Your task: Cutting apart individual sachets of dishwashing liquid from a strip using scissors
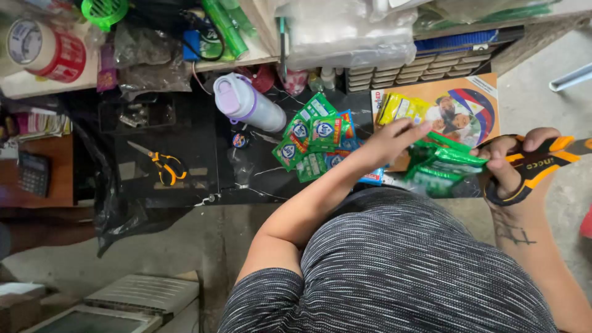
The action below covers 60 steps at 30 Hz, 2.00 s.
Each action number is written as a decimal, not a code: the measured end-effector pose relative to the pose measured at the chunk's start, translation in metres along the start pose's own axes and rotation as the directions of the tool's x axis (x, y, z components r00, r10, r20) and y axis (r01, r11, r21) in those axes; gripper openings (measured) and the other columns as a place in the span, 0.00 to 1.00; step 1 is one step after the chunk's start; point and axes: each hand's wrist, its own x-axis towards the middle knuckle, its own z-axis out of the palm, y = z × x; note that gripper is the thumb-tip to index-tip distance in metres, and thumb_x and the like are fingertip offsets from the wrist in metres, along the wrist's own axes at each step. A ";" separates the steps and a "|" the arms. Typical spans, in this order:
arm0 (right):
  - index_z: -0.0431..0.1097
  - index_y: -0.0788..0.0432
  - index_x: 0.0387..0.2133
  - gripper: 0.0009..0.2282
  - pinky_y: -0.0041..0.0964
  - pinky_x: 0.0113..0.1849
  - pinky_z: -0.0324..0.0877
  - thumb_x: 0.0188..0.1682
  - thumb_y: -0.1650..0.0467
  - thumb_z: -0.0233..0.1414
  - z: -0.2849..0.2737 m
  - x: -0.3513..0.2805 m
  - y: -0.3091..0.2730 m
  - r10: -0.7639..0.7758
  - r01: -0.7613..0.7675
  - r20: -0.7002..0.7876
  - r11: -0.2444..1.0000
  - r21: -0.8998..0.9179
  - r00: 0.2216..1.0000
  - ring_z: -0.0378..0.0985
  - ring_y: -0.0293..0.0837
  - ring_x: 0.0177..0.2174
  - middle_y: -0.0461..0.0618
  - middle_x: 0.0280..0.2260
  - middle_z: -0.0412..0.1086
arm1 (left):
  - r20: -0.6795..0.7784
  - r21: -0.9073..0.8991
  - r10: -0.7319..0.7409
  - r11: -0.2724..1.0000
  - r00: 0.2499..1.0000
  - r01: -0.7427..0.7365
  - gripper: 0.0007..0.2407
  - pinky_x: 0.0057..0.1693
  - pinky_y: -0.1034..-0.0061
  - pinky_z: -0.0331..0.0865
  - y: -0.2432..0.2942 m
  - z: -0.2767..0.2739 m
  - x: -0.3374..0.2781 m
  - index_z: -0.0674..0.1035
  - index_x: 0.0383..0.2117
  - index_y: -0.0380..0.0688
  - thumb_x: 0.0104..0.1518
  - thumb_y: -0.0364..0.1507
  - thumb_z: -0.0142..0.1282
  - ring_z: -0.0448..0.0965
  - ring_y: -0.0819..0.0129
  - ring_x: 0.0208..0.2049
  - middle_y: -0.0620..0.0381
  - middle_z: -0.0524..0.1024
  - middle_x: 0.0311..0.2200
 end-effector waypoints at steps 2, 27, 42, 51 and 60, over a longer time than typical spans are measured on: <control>0.47 0.47 0.43 0.18 0.36 0.48 0.77 0.53 0.77 0.52 0.001 0.005 -0.003 -0.024 0.025 0.021 0.997 -0.069 0.999 0.74 0.41 0.33 0.49 0.30 0.62 | -0.026 0.015 -0.013 1.000 1.000 0.013 0.19 0.36 0.78 0.52 -0.008 0.003 0.000 0.62 0.18 0.53 0.53 0.51 0.44 0.58 0.76 0.25 0.66 0.56 0.19; 0.49 0.43 0.42 0.19 0.35 0.43 0.78 0.45 0.72 0.53 -0.061 -0.022 -0.012 -0.069 0.016 0.325 0.986 0.163 0.943 0.77 0.31 0.24 0.36 0.26 0.63 | -0.400 0.457 0.758 0.653 0.516 -0.604 0.18 0.33 0.67 0.49 0.055 0.005 -0.035 0.55 0.15 0.43 0.61 0.35 0.45 0.53 0.66 0.21 0.58 0.52 0.16; 0.46 0.54 0.43 0.20 0.49 0.47 0.76 0.51 0.82 0.52 -0.004 -0.005 -0.036 0.087 -0.095 -0.044 0.968 -0.232 0.995 0.77 0.60 0.41 0.68 0.35 0.66 | -0.358 0.543 0.749 0.652 0.557 -0.529 0.16 0.33 0.68 0.54 0.053 0.012 -0.047 0.59 0.17 0.42 0.61 0.34 0.47 0.59 0.62 0.24 0.56 0.58 0.19; 0.48 0.54 0.39 0.31 0.30 0.36 0.66 0.28 0.79 0.66 0.100 0.004 -0.067 0.191 -0.225 -0.134 0.917 -0.330 0.972 0.72 0.40 0.30 0.53 0.28 0.65 | 0.197 0.900 0.949 -0.076 0.245 -0.429 0.08 0.31 0.70 0.55 0.006 0.029 -0.027 0.76 0.48 0.45 0.65 0.27 0.57 0.59 0.62 0.25 0.60 0.56 0.24; 0.50 0.53 0.36 0.20 0.35 0.38 0.78 0.45 0.81 0.58 0.075 0.009 -0.076 0.290 -0.308 -0.115 0.926 -0.216 0.950 0.77 0.44 0.29 0.52 0.28 0.66 | -0.223 0.702 0.933 0.356 0.283 -0.617 0.14 0.33 0.71 0.56 0.048 0.021 -0.043 0.59 0.19 0.42 0.62 0.27 0.49 0.55 0.64 0.22 0.58 0.53 0.19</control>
